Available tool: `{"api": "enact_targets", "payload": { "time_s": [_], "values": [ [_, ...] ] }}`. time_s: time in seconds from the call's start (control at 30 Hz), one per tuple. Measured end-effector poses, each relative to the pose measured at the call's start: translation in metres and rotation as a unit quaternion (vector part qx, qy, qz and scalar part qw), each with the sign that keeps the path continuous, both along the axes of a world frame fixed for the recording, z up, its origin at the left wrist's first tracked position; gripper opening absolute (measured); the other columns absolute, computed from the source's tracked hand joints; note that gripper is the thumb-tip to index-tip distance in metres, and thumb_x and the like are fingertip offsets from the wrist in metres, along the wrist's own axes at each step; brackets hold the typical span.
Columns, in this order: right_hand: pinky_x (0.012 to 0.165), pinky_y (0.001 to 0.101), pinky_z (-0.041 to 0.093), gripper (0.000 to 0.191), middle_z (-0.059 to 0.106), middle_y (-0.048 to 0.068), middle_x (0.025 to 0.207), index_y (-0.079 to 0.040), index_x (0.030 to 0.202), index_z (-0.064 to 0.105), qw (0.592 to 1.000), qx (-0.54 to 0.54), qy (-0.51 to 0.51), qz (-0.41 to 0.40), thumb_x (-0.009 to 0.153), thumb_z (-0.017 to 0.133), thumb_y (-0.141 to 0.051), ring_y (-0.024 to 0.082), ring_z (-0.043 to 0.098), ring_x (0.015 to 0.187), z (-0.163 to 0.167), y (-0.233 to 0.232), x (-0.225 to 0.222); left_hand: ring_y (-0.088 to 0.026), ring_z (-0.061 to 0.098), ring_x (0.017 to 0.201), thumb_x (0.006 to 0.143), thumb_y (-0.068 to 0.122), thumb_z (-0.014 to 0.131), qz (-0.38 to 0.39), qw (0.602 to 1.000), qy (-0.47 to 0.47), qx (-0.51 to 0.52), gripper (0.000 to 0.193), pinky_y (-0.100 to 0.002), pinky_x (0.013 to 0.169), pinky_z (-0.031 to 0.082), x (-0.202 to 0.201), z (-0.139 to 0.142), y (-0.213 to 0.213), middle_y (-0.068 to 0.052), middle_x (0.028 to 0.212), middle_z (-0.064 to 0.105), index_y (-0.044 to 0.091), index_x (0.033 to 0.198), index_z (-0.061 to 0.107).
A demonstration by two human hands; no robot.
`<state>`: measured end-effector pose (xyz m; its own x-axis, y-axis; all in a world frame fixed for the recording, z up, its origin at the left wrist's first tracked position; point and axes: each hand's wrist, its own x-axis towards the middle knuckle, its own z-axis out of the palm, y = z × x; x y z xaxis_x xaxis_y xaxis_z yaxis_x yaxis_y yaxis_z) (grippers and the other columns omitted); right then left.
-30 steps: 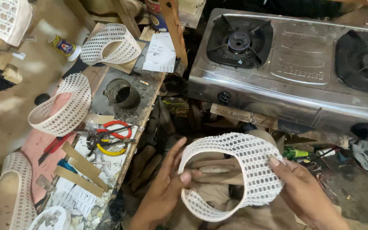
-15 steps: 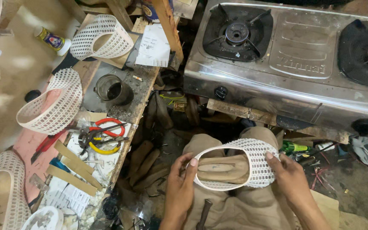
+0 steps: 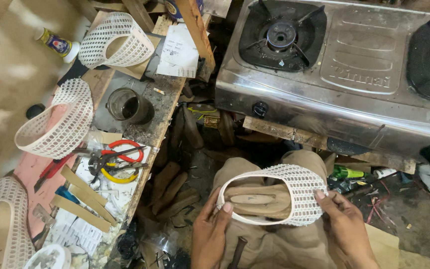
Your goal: The person assembles a white mesh slipper by pressing the upper onto a sole using a curved metal tool. They repeatedly tap and press the edges to secure the fit, then insert a wooden shoe last to shape the interior. The person continues to adjust and press the upper around the sole and last throughout the clip.
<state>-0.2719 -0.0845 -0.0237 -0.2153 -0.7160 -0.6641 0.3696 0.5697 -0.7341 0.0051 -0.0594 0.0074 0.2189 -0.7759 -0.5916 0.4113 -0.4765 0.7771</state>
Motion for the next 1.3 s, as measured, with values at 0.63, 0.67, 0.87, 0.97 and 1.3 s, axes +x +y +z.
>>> {"api": "enact_targets", "payload": {
  "time_s": [0.63, 0.67, 0.87, 0.97, 1.3],
  "values": [
    [0.090, 0.0321, 0.048, 0.037, 0.073, 0.010, 0.113, 0.008, 0.125, 0.068, 0.999, -0.001, 0.006, -0.054, 0.097, 0.065, -0.016, 0.016, 0.064, 0.101, -0.023, 0.005, -0.015, -0.026, 0.061, 0.127, 0.085, -0.002, 0.074, -0.007, 0.987, 0.025, -0.160, 0.053, -0.038, 0.110, 0.046, -0.011, -0.027, 0.020, -0.020, 0.136, 0.063, -0.004, 0.136, 0.058],
    [0.091, 0.0319, 0.049, 0.038, 0.073, 0.011, 0.113, 0.008, 0.125, 0.067, 0.999, -0.004, 0.002, -0.050, 0.096, 0.065, -0.016, 0.017, 0.066, 0.101, -0.025, 0.004, -0.016, -0.027, 0.061, 0.127, 0.084, -0.004, 0.075, 0.000, 0.984, 0.021, -0.177, 0.054, -0.039, 0.110, 0.046, -0.013, -0.030, 0.021, -0.021, 0.136, 0.063, -0.005, 0.135, 0.058],
    [0.088, 0.0292, 0.050, 0.037, 0.074, 0.015, 0.111, 0.011, 0.124, 0.069, 0.991, -0.036, 0.128, -0.013, 0.098, 0.067, -0.016, 0.017, 0.065, 0.097, -0.017, 0.007, -0.009, -0.031, 0.059, 0.129, 0.081, -0.009, 0.078, 0.013, 0.969, 0.031, -0.243, 0.056, -0.044, 0.111, 0.046, -0.011, -0.043, 0.025, -0.022, 0.137, 0.057, -0.008, 0.133, 0.058],
    [0.086, 0.0314, 0.049, 0.037, 0.073, 0.016, 0.110, 0.013, 0.122, 0.071, 0.977, -0.057, 0.204, -0.018, 0.099, 0.069, -0.016, 0.017, 0.063, 0.095, -0.002, 0.009, -0.002, -0.030, 0.062, 0.129, 0.075, -0.008, 0.077, 0.059, 0.990, 0.059, -0.117, 0.061, -0.044, 0.111, 0.047, -0.002, -0.042, 0.025, -0.023, 0.137, 0.064, -0.004, 0.134, 0.060],
    [0.100, 0.0449, 0.054, 0.030, 0.070, 0.016, 0.121, 0.007, 0.125, 0.063, 0.983, -0.109, -0.081, -0.120, 0.104, 0.055, -0.013, 0.026, 0.068, 0.109, -0.002, -0.001, -0.003, -0.028, 0.060, 0.127, 0.085, -0.002, 0.073, 0.036, 0.976, 0.072, -0.204, 0.056, -0.041, 0.112, 0.042, 0.012, -0.026, 0.006, -0.022, 0.136, 0.063, -0.004, 0.138, 0.057]
  ]
}}
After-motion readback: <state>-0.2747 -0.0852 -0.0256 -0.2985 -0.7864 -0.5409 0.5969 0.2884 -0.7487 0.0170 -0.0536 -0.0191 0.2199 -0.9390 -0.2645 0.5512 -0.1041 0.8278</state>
